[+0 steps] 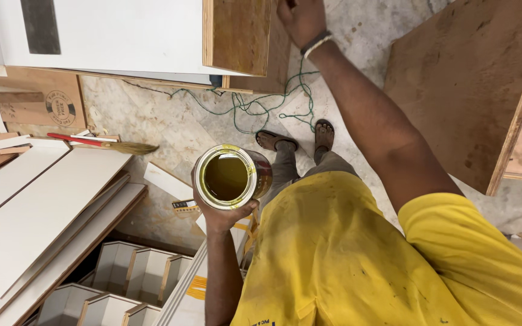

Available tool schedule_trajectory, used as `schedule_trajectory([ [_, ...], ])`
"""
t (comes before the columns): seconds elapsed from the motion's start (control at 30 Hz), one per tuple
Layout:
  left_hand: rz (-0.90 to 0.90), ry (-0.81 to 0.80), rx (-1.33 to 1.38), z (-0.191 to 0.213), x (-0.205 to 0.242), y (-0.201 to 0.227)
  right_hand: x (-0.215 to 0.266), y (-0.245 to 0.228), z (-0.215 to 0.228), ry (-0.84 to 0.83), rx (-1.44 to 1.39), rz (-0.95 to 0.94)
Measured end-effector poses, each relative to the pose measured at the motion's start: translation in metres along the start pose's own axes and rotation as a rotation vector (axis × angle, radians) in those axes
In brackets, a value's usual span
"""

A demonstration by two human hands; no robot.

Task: The person applies a liquid adhesive from a can onto the edges of various wooden furniture panels using a wooden stick as an applicator.

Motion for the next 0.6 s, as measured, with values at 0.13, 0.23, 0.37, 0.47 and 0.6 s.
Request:
schedule_trajectory([
  [0.13, 0.000, -0.006, -0.004, 0.002, -0.002, -0.003, 0.031, -0.069, 0.027, 0.145, -0.010, 0.185],
  [0.23, -0.016, -0.006, -0.030, 0.003, -0.002, -0.005, 0.047, -0.082, 0.029, 0.074, -0.061, 0.121],
  [0.37, -0.017, -0.007, 0.009, 0.002, -0.009, -0.013, 0.078, -0.081, 0.013, 0.035, -0.008, 0.084],
  [0.47, -0.048, -0.017, 0.007, 0.001, -0.015, -0.014, 0.107, -0.089, 0.017, 0.057, -0.007, 0.143],
  [0.6, -0.045, -0.013, 0.028, 0.004, -0.020, -0.016, 0.138, -0.104, 0.021, 0.048, -0.067, 0.225],
])
Point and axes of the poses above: each hand's wrist, its own x-axis away from the middle knuckle, its own z-axis out of the back of the hand, y = z × x, the point moved 8 cm from there along -x, towards the middle knuckle, and after that the axes turned 4 degrees about -z, right-handed, at the moved point
